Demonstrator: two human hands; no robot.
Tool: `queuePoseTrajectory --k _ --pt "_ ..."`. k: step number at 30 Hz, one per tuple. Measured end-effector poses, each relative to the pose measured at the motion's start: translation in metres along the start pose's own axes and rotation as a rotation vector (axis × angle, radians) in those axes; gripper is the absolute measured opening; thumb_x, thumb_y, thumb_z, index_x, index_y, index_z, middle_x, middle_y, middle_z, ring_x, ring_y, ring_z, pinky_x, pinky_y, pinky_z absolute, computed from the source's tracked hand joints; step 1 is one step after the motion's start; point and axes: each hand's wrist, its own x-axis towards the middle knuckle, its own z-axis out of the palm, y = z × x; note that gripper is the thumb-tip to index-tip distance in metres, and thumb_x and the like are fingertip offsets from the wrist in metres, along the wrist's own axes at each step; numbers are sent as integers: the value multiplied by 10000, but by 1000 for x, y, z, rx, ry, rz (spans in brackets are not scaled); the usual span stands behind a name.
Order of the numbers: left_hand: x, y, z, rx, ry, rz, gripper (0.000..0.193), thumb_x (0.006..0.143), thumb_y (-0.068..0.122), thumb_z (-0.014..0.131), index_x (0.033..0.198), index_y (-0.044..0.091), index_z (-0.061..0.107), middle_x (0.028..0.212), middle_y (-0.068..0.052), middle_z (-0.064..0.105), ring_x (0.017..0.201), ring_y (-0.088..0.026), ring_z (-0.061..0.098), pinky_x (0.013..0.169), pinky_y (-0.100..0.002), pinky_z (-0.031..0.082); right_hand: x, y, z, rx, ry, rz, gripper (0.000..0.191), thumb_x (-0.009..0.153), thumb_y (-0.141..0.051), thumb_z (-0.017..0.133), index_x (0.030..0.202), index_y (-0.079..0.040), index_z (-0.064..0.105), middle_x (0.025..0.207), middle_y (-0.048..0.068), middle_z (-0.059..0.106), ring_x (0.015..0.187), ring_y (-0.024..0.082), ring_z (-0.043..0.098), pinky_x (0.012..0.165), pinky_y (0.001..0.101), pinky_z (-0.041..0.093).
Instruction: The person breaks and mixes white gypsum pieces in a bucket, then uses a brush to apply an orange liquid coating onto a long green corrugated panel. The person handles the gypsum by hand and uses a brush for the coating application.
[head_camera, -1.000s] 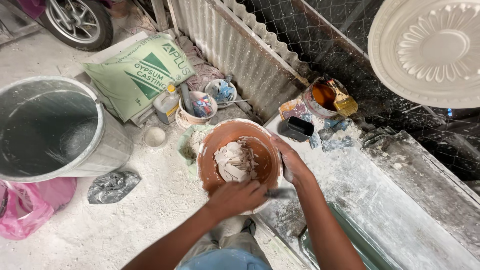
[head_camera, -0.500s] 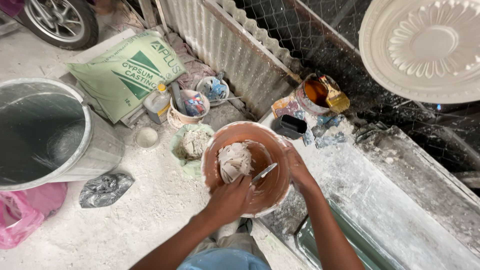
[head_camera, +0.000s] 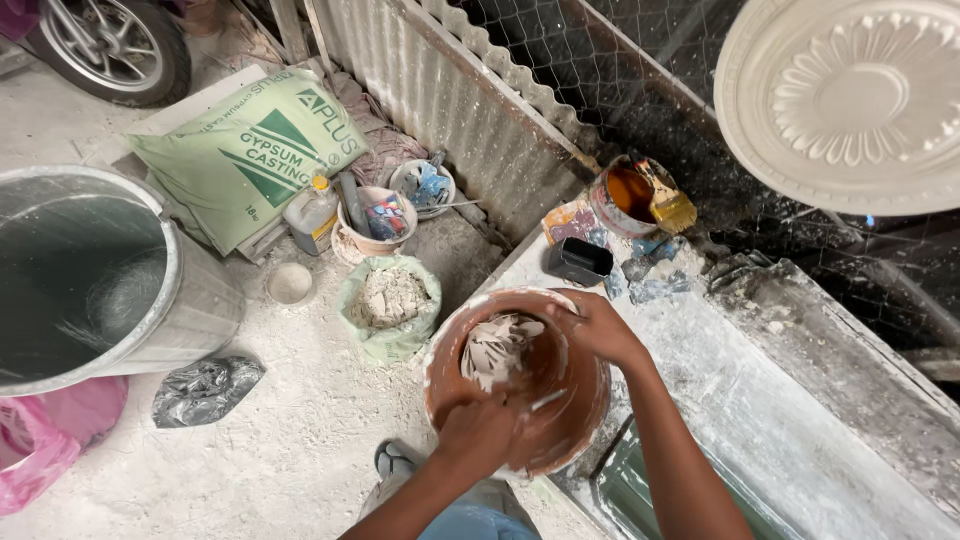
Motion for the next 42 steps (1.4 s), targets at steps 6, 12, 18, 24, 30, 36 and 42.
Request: queuePoseTrajectory --k 6,12,18,24,30,36,42 --pt "41 -26 12 -259 401 -10 288 1007 256 583 1066 -8 683 1014 -248 700 879 -404 698 776 -520 567 1 -22 2 -77 80 352 427 1012 -258 648 1430 -177 685 992 205 767 778 303 601 737 488 521" --pt "100 -19 11 -1248 174 -423 309 1009 225 566 1142 -52 601 931 -199 675 723 -269 728 759 -456 621 7 11 6 38 168 -57 621 962 -497 627 1338 -3 645 1241 162 725 1152 252 665 985 389 510" --pt "160 20 16 -1467 460 -551 250 995 169 522 1165 11 615 1033 -132 677 849 -203 664 788 -398 553 2 41 11 390 118 166 736 937 -581 545 1417 -26 603 1259 240 722 1164 351 697 1041 432 534" --pt "157 19 31 -1264 311 -334 277 1043 177 444 1000 -31 622 895 -155 614 806 -236 576 697 -386 481 5 43 7 489 34 229 710 930 -549 519 1455 -73 573 1335 244 685 1244 364 652 1089 447 499" --pt "150 17 26 -1379 443 -330 222 990 136 436 1024 6 613 914 -116 625 763 -165 573 685 -380 505 10 39 7 442 -51 67 673 958 -491 548 1472 -58 552 1473 156 598 1397 273 514 1187 384 350" --pt "150 9 32 -1450 391 -471 284 1068 245 405 1101 19 574 906 -112 612 744 -182 578 666 -377 520 24 40 13 520 -98 49 707 950 -518 537 1501 -74 525 1525 131 542 1438 255 462 1192 384 313" --pt "147 -1 46 -480 125 -271 252 1017 170 484 1069 -11 653 939 -111 658 765 -174 643 692 -355 538 44 39 14 417 -153 44 798 923 -611 567 1494 -57 501 1536 208 528 1490 331 413 1224 470 274"
